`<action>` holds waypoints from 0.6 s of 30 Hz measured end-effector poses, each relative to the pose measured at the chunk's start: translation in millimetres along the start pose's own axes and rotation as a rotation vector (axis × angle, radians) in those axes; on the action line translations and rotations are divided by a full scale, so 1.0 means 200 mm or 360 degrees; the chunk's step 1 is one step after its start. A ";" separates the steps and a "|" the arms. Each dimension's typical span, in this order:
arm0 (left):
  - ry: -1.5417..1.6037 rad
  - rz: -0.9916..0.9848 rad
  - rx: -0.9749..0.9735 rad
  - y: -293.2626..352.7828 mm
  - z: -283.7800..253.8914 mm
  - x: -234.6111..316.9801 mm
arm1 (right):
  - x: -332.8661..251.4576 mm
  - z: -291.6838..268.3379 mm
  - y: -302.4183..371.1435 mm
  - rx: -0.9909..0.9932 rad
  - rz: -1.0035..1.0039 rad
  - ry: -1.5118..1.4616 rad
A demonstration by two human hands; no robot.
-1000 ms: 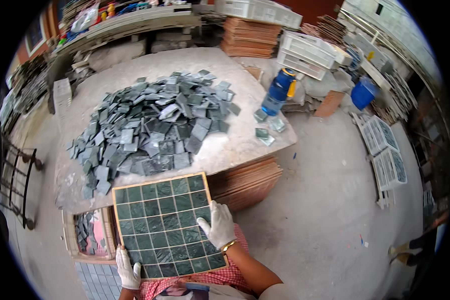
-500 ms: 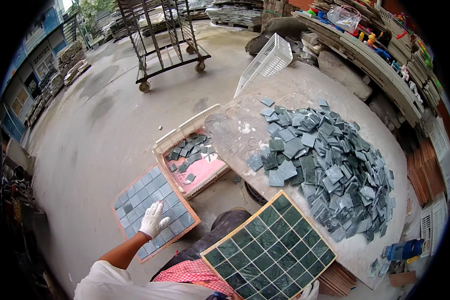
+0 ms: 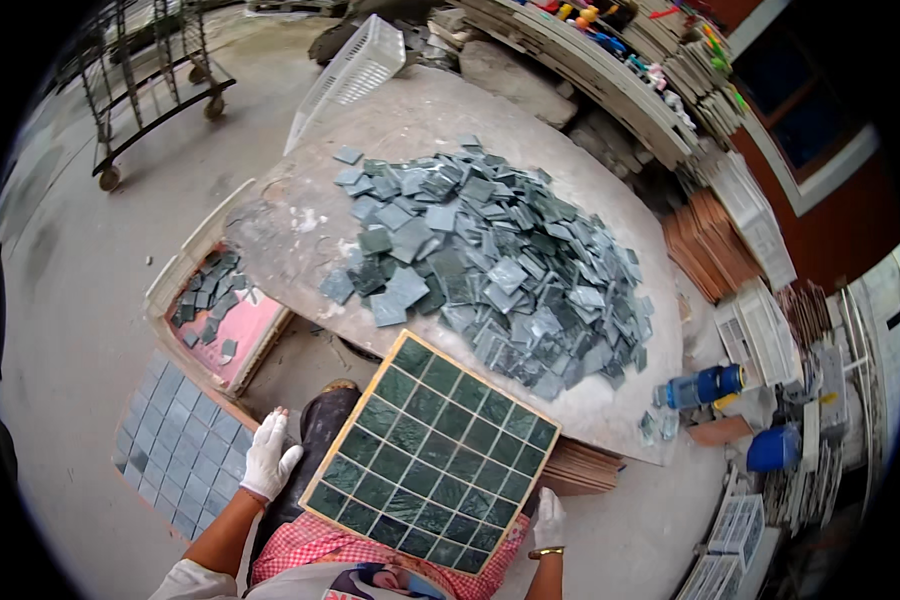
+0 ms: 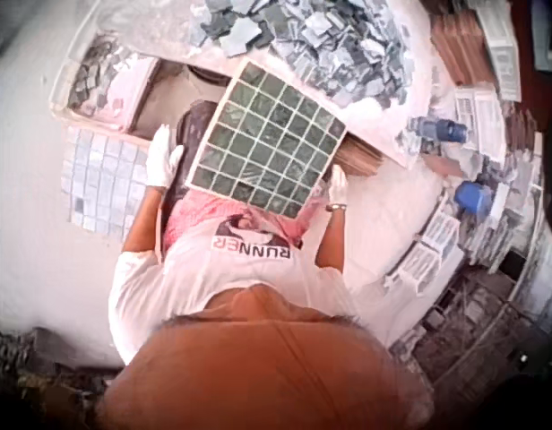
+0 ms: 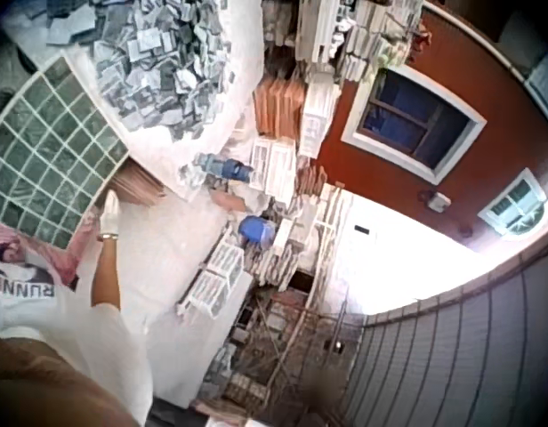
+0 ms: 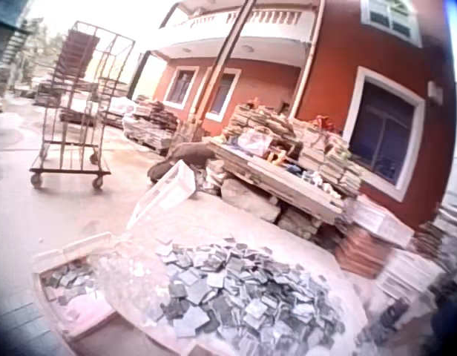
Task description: The person arranges small square tiles into a grid on a wooden board, pressing them into place. They then pour a pile of tiles onto a second board and continue placing them one by one into the grid pattern.
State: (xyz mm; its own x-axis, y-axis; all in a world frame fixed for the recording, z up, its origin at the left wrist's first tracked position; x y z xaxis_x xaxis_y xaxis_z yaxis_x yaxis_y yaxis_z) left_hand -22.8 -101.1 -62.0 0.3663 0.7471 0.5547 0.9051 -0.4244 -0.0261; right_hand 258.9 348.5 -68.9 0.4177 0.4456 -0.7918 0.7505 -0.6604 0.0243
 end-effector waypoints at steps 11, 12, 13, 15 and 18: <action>0.0923 -0.0915 -0.0388 0.09 0.15 -0.04 | 1.06 -0.22 0.41 0.1013 0.1618 -0.0711; 0.0965 -0.1066 -0.0375 0.11 0.07 0.03 | 0.89 -0.16 0.28 0.0982 0.1597 -0.0779; 0.0975 -0.1361 -0.0418 0.10 0.03 0.13 | 0.78 -0.12 0.18 0.1079 0.1546 -0.1036; 0.0853 -0.1233 -0.0392 0.09 0.03 0.12 | 0.69 -0.05 -0.01 0.1197 0.1462 -0.1426; 0.0832 -0.1221 -0.0283 0.07 0.02 0.15 | 0.69 0.05 -0.24 0.1413 0.1427 -0.1482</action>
State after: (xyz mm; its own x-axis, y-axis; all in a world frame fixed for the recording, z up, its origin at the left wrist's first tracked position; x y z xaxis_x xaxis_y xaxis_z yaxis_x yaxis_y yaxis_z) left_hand 2.7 -82.7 -49.8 -0.4980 0.5487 0.6715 0.7968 -0.0161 0.6041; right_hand 275.5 435.8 -185.0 -0.1573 -0.5666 -0.8089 -0.2295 -0.7757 0.5879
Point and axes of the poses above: each hand's wrist, its own y-axis away from the middle knuckle, its own z-axis out of the palm, x = y × z, the point moved 3 cm from there along -y, towards the middle knuckle, and after that the axes turned 8 degrees about -y, right-handed, at the moved point
